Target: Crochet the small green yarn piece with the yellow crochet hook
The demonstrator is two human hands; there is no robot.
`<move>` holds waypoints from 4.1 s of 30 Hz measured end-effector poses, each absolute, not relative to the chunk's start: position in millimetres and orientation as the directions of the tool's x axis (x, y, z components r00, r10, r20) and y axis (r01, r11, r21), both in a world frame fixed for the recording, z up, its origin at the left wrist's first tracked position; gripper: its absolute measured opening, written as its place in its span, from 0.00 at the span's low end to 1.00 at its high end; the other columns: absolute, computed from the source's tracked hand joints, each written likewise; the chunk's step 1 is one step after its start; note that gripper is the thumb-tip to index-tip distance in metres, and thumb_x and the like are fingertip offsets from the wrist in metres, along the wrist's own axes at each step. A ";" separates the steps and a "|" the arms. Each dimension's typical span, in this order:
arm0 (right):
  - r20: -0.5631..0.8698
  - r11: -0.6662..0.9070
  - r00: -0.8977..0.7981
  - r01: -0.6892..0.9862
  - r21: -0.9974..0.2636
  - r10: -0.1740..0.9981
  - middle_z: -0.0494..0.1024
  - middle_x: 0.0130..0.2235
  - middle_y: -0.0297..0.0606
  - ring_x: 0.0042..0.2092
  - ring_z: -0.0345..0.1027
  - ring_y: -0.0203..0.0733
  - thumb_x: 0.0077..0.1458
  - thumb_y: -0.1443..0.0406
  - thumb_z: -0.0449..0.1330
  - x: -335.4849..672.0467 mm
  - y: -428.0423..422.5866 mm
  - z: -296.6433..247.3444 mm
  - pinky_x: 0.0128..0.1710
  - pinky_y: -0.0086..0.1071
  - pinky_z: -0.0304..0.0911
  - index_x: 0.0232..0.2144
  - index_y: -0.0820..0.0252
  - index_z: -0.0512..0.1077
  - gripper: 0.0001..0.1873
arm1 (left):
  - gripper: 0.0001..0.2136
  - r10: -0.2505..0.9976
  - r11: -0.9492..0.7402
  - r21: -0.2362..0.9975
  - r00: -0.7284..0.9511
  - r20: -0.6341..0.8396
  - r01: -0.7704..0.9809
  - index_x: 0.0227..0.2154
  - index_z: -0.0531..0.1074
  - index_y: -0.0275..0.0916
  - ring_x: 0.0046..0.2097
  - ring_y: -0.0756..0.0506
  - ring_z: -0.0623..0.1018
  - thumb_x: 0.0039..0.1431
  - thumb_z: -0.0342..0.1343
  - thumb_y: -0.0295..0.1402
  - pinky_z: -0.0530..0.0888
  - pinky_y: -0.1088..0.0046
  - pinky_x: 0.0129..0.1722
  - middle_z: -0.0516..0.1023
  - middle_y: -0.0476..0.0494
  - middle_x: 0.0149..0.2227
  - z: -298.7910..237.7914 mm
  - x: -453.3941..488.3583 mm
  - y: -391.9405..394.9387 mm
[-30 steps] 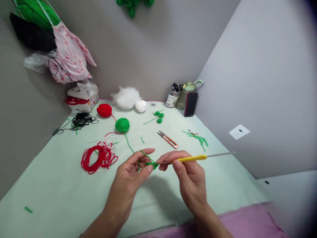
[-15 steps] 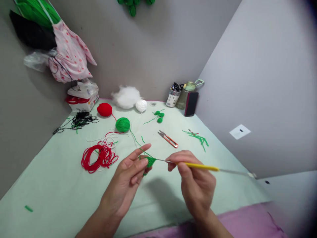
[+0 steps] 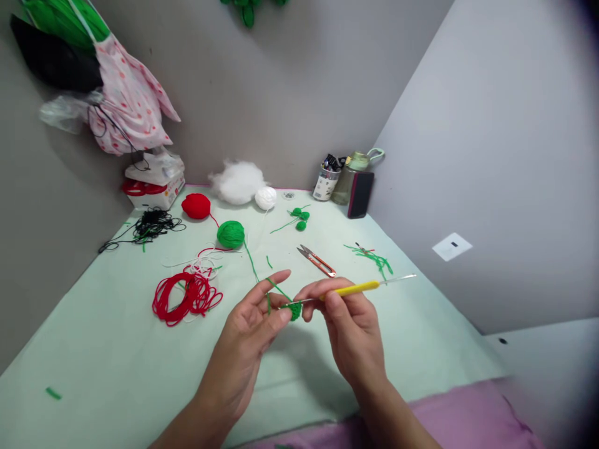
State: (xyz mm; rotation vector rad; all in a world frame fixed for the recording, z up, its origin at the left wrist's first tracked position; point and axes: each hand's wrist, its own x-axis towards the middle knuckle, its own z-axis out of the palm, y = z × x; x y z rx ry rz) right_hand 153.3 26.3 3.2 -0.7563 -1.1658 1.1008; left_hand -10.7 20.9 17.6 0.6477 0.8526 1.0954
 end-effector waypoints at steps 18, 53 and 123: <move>0.809 0.757 -0.243 0.564 -0.331 0.535 0.83 0.43 0.43 0.44 0.79 0.46 0.69 0.72 0.59 155.0 16.3 1.4 0.41 0.37 0.77 0.51 0.53 0.81 0.16 | 0.26 0.915 0.403 0.679 0.244 -0.322 -0.614 0.55 0.82 0.42 0.24 0.57 0.62 0.52 0.77 0.36 0.74 0.75 0.43 0.71 0.58 0.24 10.9 -8.5 21.1; 0.805 0.746 -0.304 0.622 -0.238 0.510 0.84 0.43 0.42 0.43 0.80 0.46 0.67 0.74 0.60 154.0 17.2 6.2 0.41 0.37 0.78 0.51 0.50 0.81 0.18 | 0.24 0.934 0.356 0.726 0.217 -0.282 -0.589 0.55 0.82 0.45 0.30 0.54 0.70 0.54 0.76 0.34 0.71 0.80 0.37 0.74 0.54 0.29 14.8 -8.9 21.3; 0.595 0.588 0.097 0.092 -0.803 0.798 0.82 0.37 0.37 0.35 0.75 0.39 0.70 0.70 0.60 152.3 21.7 4.1 0.35 0.33 0.73 0.44 0.51 0.83 0.12 | 0.22 0.908 0.416 0.634 0.257 -0.332 -0.652 0.47 0.87 0.41 0.36 0.50 0.75 0.46 0.79 0.36 0.71 0.73 0.45 0.78 0.49 0.32 12.2 -9.3 26.7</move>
